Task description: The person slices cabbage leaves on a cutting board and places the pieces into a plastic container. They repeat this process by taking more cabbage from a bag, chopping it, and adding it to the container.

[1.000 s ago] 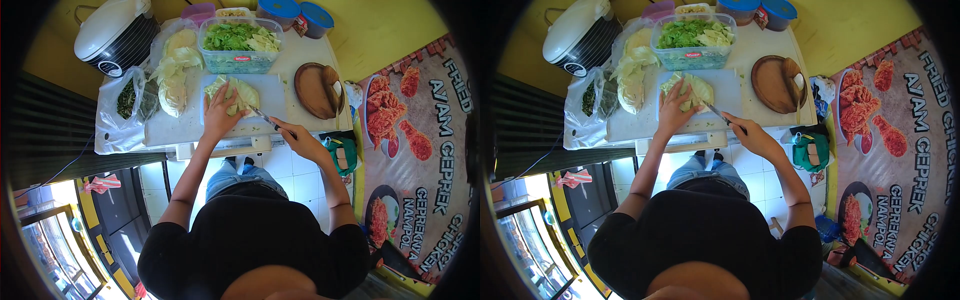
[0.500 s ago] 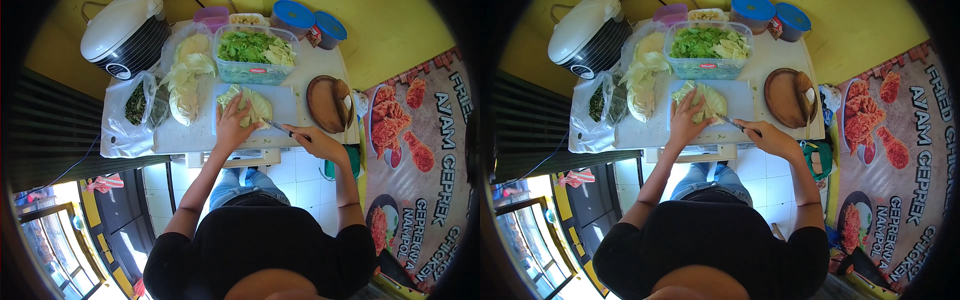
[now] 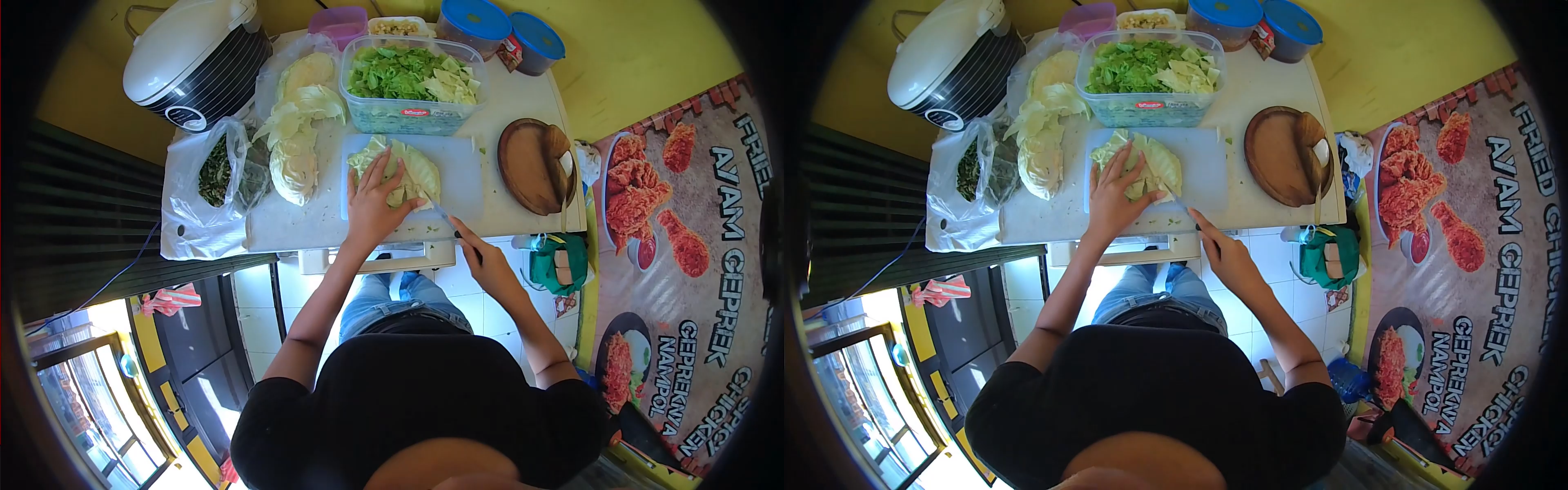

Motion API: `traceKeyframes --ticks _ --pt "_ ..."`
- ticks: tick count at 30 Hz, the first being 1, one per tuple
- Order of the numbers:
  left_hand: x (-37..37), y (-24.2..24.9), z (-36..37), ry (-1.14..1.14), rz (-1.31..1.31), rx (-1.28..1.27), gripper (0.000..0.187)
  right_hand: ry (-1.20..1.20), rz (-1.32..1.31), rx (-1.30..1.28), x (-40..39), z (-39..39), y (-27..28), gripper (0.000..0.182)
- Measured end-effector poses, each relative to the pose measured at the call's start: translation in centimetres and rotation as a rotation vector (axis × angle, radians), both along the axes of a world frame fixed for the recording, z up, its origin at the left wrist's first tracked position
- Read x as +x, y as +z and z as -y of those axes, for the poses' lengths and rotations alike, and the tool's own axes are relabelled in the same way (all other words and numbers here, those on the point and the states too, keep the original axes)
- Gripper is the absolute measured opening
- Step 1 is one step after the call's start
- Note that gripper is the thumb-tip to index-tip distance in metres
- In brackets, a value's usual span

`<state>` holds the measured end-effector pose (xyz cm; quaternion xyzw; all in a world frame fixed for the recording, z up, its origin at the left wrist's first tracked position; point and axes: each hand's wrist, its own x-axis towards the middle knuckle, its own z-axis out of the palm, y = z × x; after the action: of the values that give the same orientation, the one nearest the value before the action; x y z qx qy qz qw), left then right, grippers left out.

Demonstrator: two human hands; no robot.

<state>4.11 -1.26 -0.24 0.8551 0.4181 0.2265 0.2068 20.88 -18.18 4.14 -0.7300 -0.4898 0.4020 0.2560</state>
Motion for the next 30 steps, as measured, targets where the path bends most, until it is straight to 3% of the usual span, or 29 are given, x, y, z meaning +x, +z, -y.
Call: traceKeyframes --ticks 3,5,9,14,27,30 --pt "0.0 -0.1 0.0 -0.004 -0.001 -0.003 0.073 -0.026 0.073 -0.045 -0.9 0.1 -0.8 0.048" --pt "0.0 -0.3 0.1 -0.002 0.0 0.0 0.073 -0.053 -0.054 0.137 -0.7 0.1 -1.8 0.047" --pt "0.0 -0.4 0.0 -0.007 -0.014 0.019 0.073 -0.028 -0.1 0.195 0.0 0.2 -1.8 0.047" --pt "-0.2 -0.3 -0.1 -0.01 -0.035 0.015 0.074 -0.053 -0.176 0.076 0.6 1.9 -0.7 0.044" --pt "-0.4 -0.9 -0.1 -0.009 0.014 0.05 0.074 -0.087 -0.17 0.196 2.0 1.8 0.9 0.042" --pt "-0.4 -1.0 0.0 -0.01 0.025 0.047 0.075 -0.14 -0.2 0.003 1.7 0.8 2.7 0.04"
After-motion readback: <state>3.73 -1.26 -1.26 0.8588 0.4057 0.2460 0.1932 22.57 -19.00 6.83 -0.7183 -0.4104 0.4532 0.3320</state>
